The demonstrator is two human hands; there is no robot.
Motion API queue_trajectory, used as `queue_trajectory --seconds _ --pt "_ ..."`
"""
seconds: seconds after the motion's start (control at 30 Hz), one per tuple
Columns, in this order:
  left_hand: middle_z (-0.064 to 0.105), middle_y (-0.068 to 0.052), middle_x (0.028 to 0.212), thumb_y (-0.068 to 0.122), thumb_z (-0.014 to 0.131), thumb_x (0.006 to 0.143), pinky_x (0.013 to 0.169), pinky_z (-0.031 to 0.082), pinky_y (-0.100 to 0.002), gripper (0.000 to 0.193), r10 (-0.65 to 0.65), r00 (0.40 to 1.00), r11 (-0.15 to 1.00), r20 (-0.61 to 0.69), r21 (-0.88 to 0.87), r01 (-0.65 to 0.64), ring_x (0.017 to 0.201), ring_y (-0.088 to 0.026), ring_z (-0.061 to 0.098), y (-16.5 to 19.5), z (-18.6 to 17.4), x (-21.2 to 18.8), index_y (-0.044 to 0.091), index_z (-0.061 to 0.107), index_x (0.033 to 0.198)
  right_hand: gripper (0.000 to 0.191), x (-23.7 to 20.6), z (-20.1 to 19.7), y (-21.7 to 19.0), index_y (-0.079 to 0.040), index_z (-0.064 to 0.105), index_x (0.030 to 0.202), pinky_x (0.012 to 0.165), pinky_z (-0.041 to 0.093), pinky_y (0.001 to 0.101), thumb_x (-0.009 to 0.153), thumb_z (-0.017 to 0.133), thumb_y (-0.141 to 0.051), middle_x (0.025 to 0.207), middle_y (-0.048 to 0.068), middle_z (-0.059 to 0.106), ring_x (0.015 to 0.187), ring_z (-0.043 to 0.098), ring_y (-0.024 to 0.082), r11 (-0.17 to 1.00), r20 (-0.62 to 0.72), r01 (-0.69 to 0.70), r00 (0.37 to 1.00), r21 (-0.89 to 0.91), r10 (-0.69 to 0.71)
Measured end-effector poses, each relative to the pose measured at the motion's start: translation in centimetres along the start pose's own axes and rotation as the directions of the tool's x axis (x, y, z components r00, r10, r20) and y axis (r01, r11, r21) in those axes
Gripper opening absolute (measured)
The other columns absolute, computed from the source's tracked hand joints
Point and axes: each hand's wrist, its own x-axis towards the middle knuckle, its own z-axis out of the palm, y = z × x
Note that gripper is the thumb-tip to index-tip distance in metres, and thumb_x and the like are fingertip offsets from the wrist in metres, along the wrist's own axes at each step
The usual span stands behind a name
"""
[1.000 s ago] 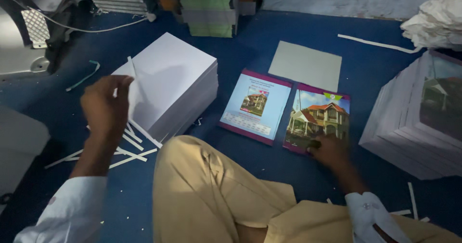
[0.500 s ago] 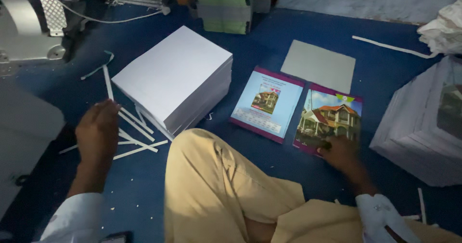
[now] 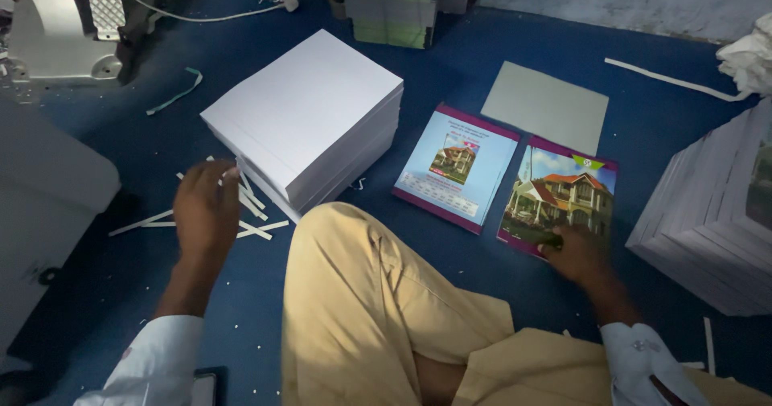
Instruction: The person sits on the floor and assembles books by inserting white paper sheets into printed covers. They repeatedly pick up a cover, insert a sheet, and place the completed book onto a growing stack.
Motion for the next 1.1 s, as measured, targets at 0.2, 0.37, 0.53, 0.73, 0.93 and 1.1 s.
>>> queue_trajectory --seconds 0.2,0.37,0.53,0.73,0.93,1.1 --pt "0.063 -0.022 0.129 0.03 0.084 0.079 0.09 0.053 -0.048 0.049 0.257 0.949 0.955 0.182 0.1 -0.278 0.117 -0.037 0.06 3.7 -1.5 1.2 0.005 0.073 0.119 0.062 -0.2 -0.2 -0.2 -0.011 0.068 0.129 0.119 0.039 0.0497 0.085 0.077 -0.053 0.13 0.016 0.067 0.123 0.063 0.031 0.99 0.014 0.006 1.0 -0.143 -0.004" --pt "0.069 -0.013 0.122 0.035 0.088 0.073 0.101 0.05 -0.048 0.051 0.353 0.895 0.882 0.272 0.221 -0.415 0.12 -0.03 0.062 5.4 -2.0 2.4 0.011 0.074 0.116 0.064 -0.1 -0.1 -0.1 -0.008 0.066 0.133 0.107 0.049 0.048 0.085 0.076 -0.048 0.131 0.021 0.066 0.121 0.064 0.034 0.999 0.07 -0.034 0.997 0.004 0.034" --pt "0.07 -0.014 0.113 0.035 0.088 0.074 0.094 0.05 -0.048 0.049 0.267 0.882 0.883 0.389 0.267 -0.385 0.108 -0.029 0.064 6.5 -2.2 3.6 0.008 0.075 0.113 0.064 -0.1 -0.2 0.0 -0.008 0.066 0.132 0.106 0.049 0.0472 0.084 0.077 -0.049 0.13 0.021 0.066 0.12 0.064 0.035 1.0 0.044 -0.017 0.999 -0.013 0.018" --pt "0.074 -0.01 0.104 0.033 0.084 0.078 0.087 0.054 -0.042 0.033 0.26 0.851 0.893 0.456 0.222 -0.392 0.093 -0.025 0.07 6.9 -3.3 4.8 0.01 0.077 0.101 0.065 -0.4 -0.6 -0.2 -0.011 0.067 0.133 0.107 0.05 0.0453 0.084 0.075 -0.052 0.128 0.018 0.07 0.119 0.067 0.032 0.998 0.067 -0.043 0.997 -0.044 0.046" --pt "0.076 -0.009 0.104 0.034 0.078 0.086 0.08 0.057 -0.041 0.026 0.157 0.842 0.913 0.516 0.249 -0.322 0.08 -0.023 0.073 7.1 -3.1 5.5 0.013 0.078 0.101 0.065 -0.2 -0.1 0.1 -0.012 0.067 0.133 0.109 0.047 0.0472 0.083 0.076 -0.053 0.128 0.018 0.068 0.12 0.065 0.033 0.998 0.034 -0.017 0.999 -0.054 0.019" --pt "0.073 -0.011 0.102 0.033 0.079 0.083 0.08 0.056 -0.043 0.033 0.176 0.844 0.869 0.507 0.323 -0.375 0.089 -0.024 0.071 7.6 -3.0 5.2 0.01 0.075 0.106 0.067 0.1 0.1 0.3 -0.01 0.066 0.135 0.108 0.049 0.0456 0.084 0.076 -0.052 0.127 0.02 0.071 0.119 0.068 0.034 0.997 0.082 -0.045 0.996 0.056 0.04"
